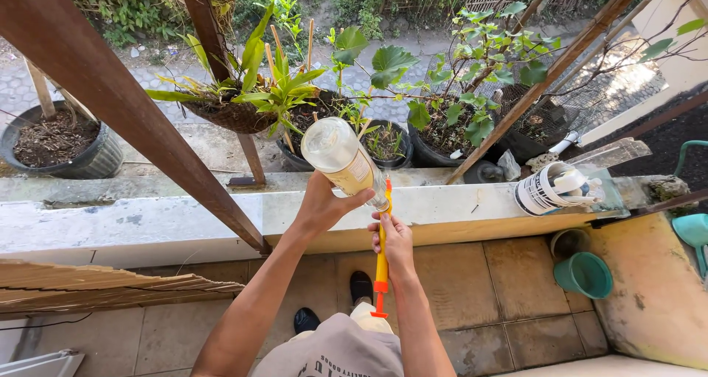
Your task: The recorder fills a bottle with water and attaches a manual pump sprayer head to it, then tests the pumping mechanism.
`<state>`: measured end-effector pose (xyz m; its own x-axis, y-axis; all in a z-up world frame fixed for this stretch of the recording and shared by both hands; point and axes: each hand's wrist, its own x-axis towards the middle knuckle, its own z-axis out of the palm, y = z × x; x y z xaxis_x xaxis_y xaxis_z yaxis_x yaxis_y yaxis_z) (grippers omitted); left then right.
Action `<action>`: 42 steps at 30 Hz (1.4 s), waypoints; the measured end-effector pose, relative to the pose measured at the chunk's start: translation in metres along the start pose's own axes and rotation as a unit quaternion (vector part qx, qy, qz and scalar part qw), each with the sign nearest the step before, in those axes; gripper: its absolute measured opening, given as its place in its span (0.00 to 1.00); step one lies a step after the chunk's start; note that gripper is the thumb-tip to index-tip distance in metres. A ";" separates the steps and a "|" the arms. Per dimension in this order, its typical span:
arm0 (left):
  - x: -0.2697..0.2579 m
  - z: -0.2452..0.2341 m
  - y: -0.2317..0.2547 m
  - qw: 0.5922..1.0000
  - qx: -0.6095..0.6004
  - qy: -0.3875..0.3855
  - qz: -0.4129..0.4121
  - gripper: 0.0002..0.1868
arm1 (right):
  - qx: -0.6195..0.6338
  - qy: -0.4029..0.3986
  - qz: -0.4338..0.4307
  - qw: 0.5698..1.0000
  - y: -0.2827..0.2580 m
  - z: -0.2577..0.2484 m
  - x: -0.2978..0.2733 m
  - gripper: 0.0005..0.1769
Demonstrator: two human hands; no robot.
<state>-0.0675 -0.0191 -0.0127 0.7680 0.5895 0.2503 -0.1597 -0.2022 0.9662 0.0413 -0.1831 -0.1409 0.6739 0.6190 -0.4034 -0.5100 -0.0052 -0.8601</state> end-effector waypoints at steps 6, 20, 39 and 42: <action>0.001 -0.001 0.004 1.000 0.004 0.003 0.005 0.17 | -0.003 0.005 0.003 1.000 -0.004 0.005 -0.003 0.16; 0.004 0.011 0.002 1.000 -0.001 -0.015 0.006 0.21 | 0.018 0.013 -0.004 1.000 -0.004 -0.009 -0.006 0.17; -0.021 0.021 0.010 1.000 -0.005 0.018 0.018 0.17 | -0.003 -0.024 -0.010 1.000 -0.009 -0.022 -0.016 0.16; -0.023 0.023 0.019 0.999 0.032 0.035 0.004 0.17 | 0.000 -0.040 -0.009 0.999 -0.015 -0.024 -0.016 0.16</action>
<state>-0.0738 -0.0545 -0.0020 0.7214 0.6400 0.2646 -0.1249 -0.2556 0.9587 0.0509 -0.2115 -0.1294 0.6373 0.6805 -0.3617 -0.4983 0.0058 -0.8670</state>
